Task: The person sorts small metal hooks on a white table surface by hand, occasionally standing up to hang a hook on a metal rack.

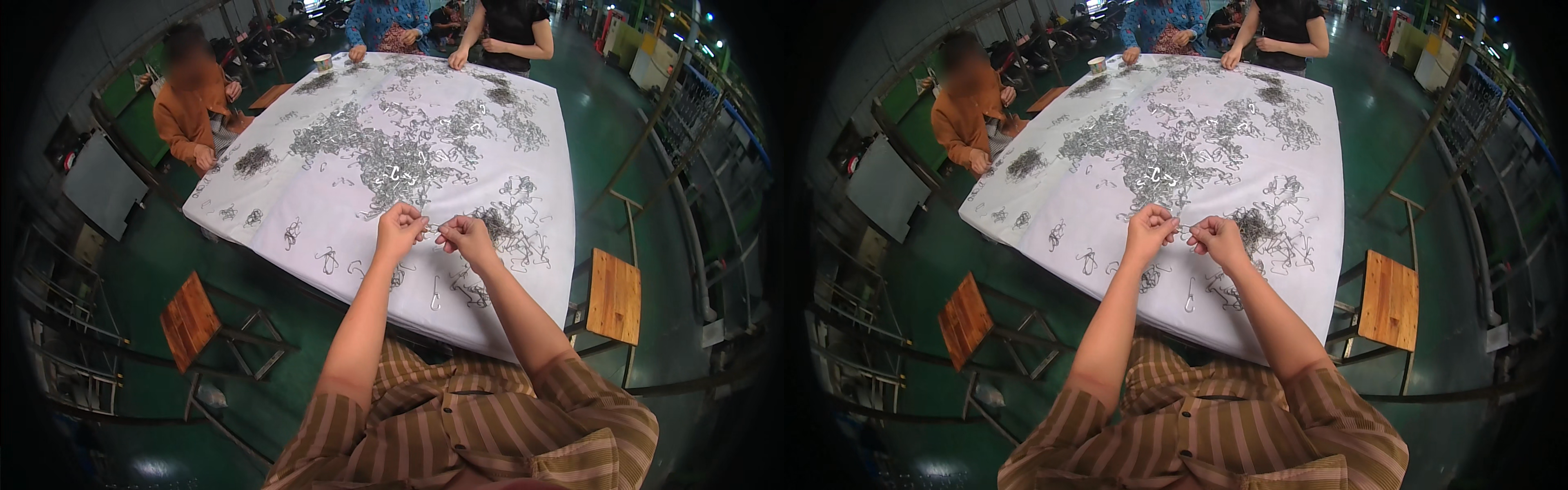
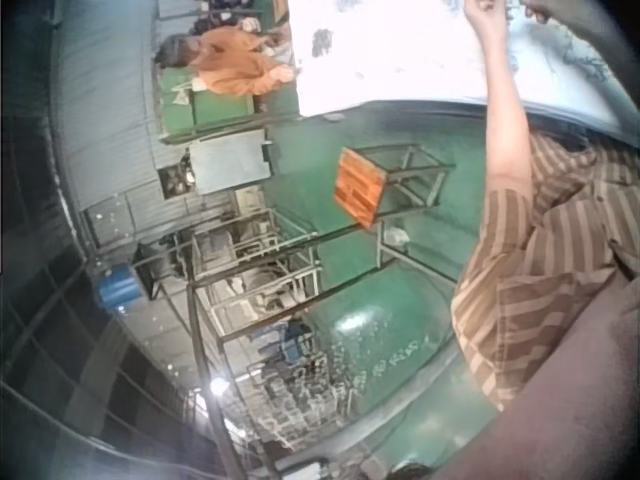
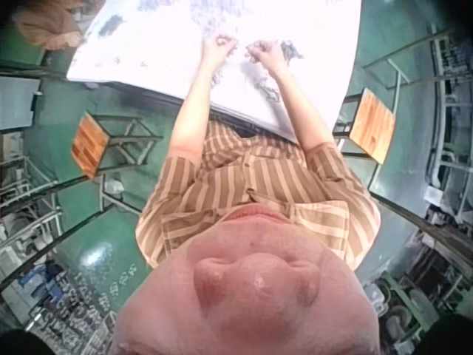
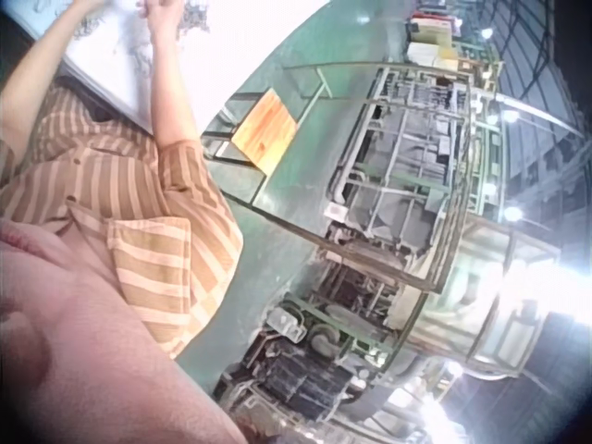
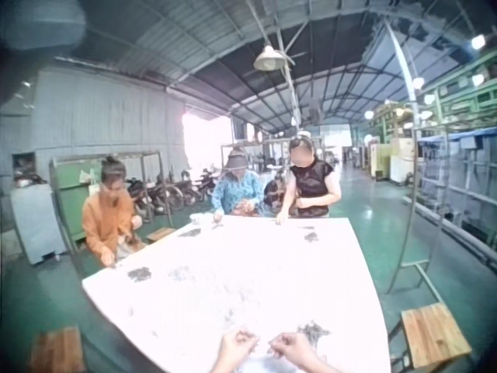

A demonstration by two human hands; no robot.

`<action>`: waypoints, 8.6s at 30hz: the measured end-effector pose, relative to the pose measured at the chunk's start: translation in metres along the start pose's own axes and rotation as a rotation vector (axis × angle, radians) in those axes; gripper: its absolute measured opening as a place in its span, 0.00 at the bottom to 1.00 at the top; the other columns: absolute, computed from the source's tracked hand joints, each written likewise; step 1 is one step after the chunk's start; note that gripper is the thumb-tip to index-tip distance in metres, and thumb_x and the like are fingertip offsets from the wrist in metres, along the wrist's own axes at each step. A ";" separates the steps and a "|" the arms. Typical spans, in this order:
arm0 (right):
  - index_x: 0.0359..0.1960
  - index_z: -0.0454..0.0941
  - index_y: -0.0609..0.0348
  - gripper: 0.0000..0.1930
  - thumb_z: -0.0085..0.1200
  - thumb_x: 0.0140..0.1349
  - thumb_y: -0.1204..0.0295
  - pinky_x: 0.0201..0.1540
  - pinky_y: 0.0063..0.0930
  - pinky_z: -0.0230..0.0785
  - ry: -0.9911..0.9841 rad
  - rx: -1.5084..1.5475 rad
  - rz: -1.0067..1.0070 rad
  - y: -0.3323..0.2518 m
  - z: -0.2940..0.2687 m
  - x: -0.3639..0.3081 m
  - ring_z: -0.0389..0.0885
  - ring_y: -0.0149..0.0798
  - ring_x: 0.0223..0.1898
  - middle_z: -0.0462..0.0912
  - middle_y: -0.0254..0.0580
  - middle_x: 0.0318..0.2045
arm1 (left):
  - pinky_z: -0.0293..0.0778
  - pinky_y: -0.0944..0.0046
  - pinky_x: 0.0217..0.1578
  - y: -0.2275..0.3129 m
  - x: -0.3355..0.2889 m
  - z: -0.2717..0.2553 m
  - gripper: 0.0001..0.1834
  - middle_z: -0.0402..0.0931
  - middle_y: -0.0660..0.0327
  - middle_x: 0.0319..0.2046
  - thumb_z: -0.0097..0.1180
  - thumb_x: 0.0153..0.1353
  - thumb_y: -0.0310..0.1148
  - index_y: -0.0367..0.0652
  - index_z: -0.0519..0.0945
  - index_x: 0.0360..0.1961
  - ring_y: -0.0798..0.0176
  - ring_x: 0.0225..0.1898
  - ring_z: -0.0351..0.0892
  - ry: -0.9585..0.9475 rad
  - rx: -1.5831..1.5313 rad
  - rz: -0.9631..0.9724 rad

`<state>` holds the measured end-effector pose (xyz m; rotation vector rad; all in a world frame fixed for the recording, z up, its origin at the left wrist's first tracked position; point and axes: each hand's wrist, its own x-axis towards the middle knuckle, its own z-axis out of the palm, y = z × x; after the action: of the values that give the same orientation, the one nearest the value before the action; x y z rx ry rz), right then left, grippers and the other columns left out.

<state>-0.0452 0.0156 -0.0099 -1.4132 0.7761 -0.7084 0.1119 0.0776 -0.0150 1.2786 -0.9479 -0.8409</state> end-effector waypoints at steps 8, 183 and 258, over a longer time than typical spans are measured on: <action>0.29 0.76 0.68 0.05 0.53 0.60 0.77 0.22 0.17 0.69 0.149 -0.031 -0.227 0.001 0.017 -0.008 0.76 0.24 0.19 0.81 0.41 0.22 | 0.67 0.74 0.19 -0.002 -0.006 0.004 0.09 0.77 0.57 0.21 0.61 0.54 0.25 0.39 0.72 0.31 0.70 0.18 0.73 0.106 -0.332 -0.162; 0.61 0.63 0.47 0.25 0.37 0.65 0.53 0.62 0.63 0.39 0.704 -1.387 0.199 0.059 -0.174 0.039 0.52 0.53 0.64 0.59 0.50 0.60 | 0.73 0.66 0.30 -0.023 0.152 0.171 0.10 0.78 0.60 0.24 0.60 0.49 0.27 0.42 0.80 0.35 0.61 0.25 0.76 -0.619 0.433 0.074; 0.60 0.64 0.48 0.25 0.41 0.63 0.54 0.62 0.63 0.40 0.709 -1.388 0.184 0.055 -0.172 0.039 0.52 0.52 0.64 0.60 0.50 0.59 | 0.65 0.55 0.53 -0.054 0.177 0.183 0.12 0.73 0.54 0.47 0.55 0.53 0.27 0.44 0.80 0.40 0.51 0.53 0.68 -0.393 0.957 0.597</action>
<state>-0.1646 -0.1137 -0.0674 -2.2537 2.1904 -0.4823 0.0135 -0.1615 -0.0430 1.4843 -2.0741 -0.1197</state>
